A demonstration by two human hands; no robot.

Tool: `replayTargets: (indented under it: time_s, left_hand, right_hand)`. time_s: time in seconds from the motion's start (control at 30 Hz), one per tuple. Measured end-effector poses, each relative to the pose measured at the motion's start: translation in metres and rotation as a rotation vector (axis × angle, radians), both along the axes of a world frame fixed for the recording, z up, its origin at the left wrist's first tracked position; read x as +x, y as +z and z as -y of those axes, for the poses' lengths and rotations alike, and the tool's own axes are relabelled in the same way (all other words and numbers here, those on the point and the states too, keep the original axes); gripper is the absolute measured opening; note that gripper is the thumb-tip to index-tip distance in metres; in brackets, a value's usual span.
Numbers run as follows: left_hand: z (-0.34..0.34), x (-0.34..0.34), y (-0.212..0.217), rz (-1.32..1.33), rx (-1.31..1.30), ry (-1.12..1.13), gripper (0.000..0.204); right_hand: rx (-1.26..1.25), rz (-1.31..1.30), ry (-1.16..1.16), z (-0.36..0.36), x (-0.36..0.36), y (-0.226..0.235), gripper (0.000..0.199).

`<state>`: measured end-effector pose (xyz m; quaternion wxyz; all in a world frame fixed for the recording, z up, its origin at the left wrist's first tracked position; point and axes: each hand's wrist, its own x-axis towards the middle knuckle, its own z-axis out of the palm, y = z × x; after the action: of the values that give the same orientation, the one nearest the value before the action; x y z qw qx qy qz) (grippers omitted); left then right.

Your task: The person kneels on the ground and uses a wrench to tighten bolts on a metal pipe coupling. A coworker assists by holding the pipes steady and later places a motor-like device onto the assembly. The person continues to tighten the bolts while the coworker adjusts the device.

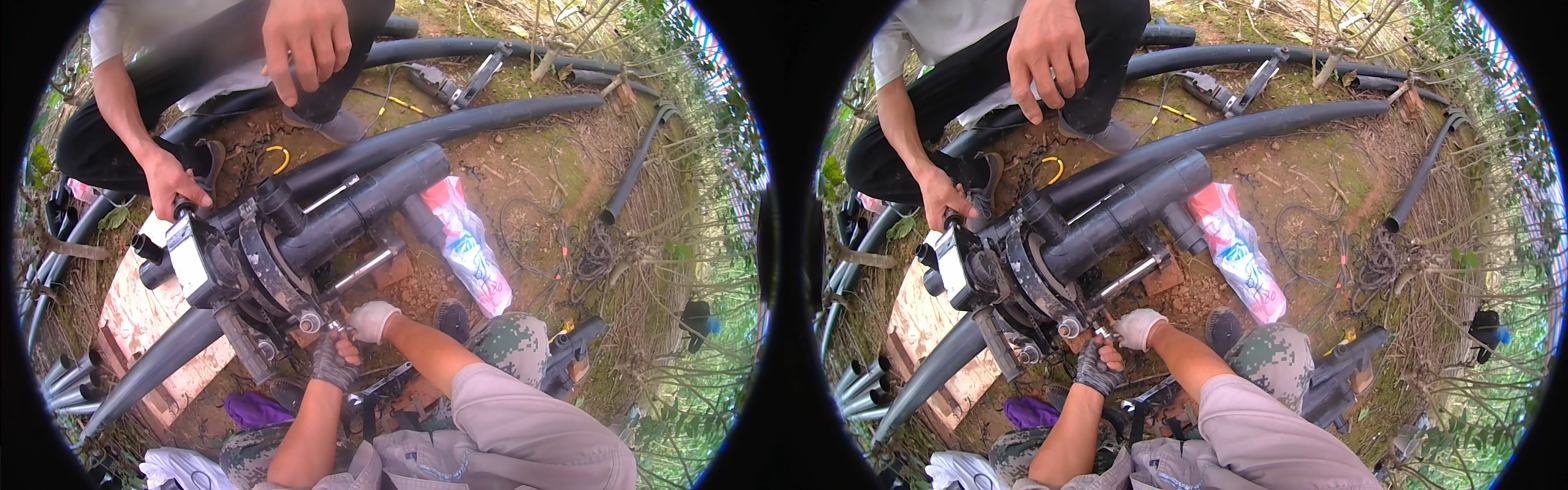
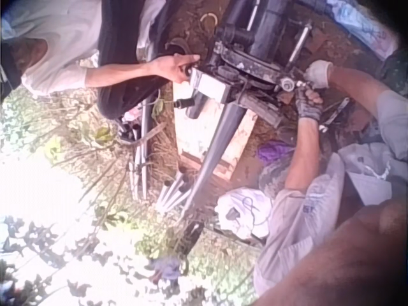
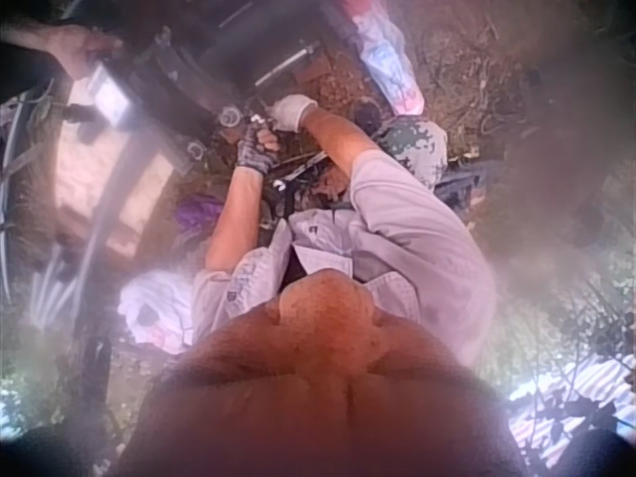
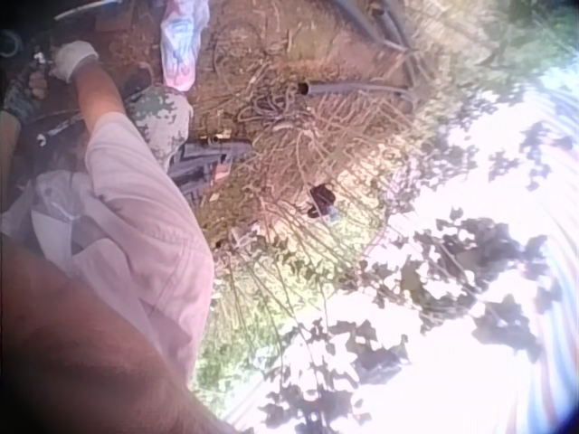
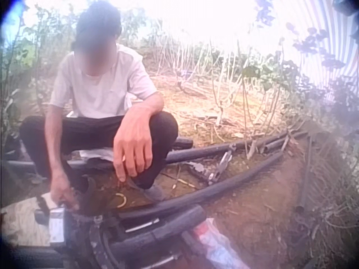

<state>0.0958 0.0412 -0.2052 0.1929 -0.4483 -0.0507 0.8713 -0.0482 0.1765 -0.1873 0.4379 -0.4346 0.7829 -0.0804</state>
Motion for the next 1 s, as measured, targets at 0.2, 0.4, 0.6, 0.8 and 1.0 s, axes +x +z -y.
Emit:
replayTargets:
  time_s: [0.2, 0.4, 0.6, 0.8, 1.0]
  left_hand:
    - [-0.002, -0.002, 0.007, 0.051, -0.023, 0.022, 0.027]
    - [-0.004, -0.001, 0.008, 0.055, 0.002, 0.057, 0.029]
    - [-0.011, -0.008, 0.017, 0.157, -0.085, 0.037, 0.026]
    - [-0.012, -0.004, 0.007, 0.121, -0.067, 0.056, 0.027]
    - [-0.015, -0.004, 0.006, 0.116, -0.026, 0.087, 0.026]
  right_hand:
    - [0.003, -0.024, -0.001, 0.002, 0.001, -0.005, 0.033]
    - [-0.059, -0.079, 0.016, 0.001, 0.004, -0.015, 0.034]
    - [-0.104, -0.101, 0.016, 0.001, 0.006, -0.022, 0.034]
    - [-0.058, -0.115, 0.016, 0.004, 0.007, -0.019, 0.031]
    - [-0.041, -0.15, 0.053, 0.005, 0.007, -0.022, 0.03]
